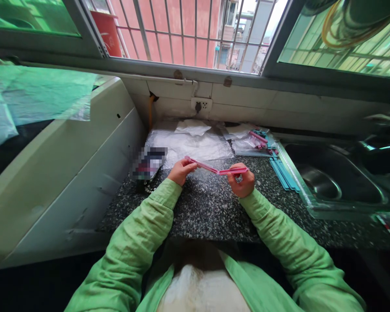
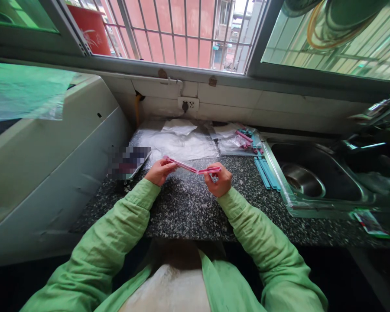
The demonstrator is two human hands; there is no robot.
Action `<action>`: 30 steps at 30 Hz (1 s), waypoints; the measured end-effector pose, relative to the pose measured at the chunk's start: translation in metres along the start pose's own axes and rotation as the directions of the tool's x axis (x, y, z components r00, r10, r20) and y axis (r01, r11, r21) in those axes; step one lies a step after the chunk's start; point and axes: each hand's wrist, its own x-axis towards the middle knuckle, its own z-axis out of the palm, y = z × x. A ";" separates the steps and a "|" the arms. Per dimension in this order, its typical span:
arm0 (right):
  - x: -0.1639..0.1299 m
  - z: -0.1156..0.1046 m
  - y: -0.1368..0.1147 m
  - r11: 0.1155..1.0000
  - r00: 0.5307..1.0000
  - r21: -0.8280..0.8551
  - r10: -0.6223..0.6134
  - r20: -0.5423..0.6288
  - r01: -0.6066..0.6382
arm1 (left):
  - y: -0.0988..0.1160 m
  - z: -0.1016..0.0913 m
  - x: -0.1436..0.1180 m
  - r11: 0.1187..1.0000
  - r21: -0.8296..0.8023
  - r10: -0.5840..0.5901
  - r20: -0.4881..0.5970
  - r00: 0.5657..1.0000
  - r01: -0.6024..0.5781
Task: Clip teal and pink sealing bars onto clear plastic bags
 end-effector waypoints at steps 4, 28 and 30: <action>-0.001 0.001 0.002 1.000 1.000 0.002 0.001 0.002 -0.001 | 0.000 0.000 0.000 1.000 0.019 0.010 0.004 1.000 -0.010; -0.004 0.010 0.013 0.997 0.986 0.040 0.055 0.157 -0.062 | -0.006 -0.002 0.004 0.981 0.159 0.108 0.022 0.994 -0.110; -0.005 0.012 0.015 0.996 0.980 0.048 0.060 0.187 -0.070 | -0.006 -0.001 0.003 0.983 0.149 0.101 0.024 0.995 -0.103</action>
